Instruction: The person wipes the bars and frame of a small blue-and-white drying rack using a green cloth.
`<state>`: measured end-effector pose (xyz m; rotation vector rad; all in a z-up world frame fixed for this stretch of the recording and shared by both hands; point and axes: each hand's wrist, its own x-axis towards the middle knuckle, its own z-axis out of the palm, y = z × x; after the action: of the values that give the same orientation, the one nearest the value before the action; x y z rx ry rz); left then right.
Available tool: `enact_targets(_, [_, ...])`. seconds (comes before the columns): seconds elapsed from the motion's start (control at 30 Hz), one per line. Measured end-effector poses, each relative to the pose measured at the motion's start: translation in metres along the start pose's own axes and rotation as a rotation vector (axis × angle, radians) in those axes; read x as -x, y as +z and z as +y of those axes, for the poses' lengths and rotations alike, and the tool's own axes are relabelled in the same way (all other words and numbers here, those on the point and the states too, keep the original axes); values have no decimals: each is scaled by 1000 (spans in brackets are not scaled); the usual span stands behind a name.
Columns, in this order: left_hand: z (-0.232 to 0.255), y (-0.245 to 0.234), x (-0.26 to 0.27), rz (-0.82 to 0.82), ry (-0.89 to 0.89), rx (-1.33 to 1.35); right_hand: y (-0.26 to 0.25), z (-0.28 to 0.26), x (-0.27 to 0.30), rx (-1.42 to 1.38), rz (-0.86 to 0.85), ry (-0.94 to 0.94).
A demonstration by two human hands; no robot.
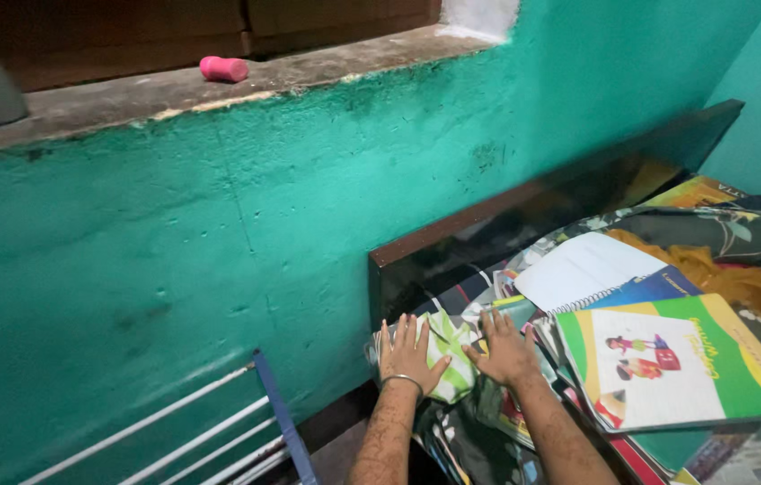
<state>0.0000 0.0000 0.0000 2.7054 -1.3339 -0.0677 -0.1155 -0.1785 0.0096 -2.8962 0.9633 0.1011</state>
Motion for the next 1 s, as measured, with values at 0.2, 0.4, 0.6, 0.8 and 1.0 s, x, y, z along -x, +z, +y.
enact_targets(0.2, [-16, 30, -8, -90, 0, 11, 20, -26, -4, 27, -171, 7])
enact_targets(0.4, [-22, 52, -12, -197, 0, 93, 67, -44, -13, -62, -306, 66])
enact_targets(0.6, [-36, 66, -8, -265, -21, 86, 158, -41, -33, -8, -340, 138])
enact_targets(0.8, [-55, 64, -5, -326, -60, 103, 187, -32, -41, -132, 2, 110])
enact_targets(1.0, [-61, 54, -4, -236, -50, 169, 117, -55, -33, -535, 492, 11])
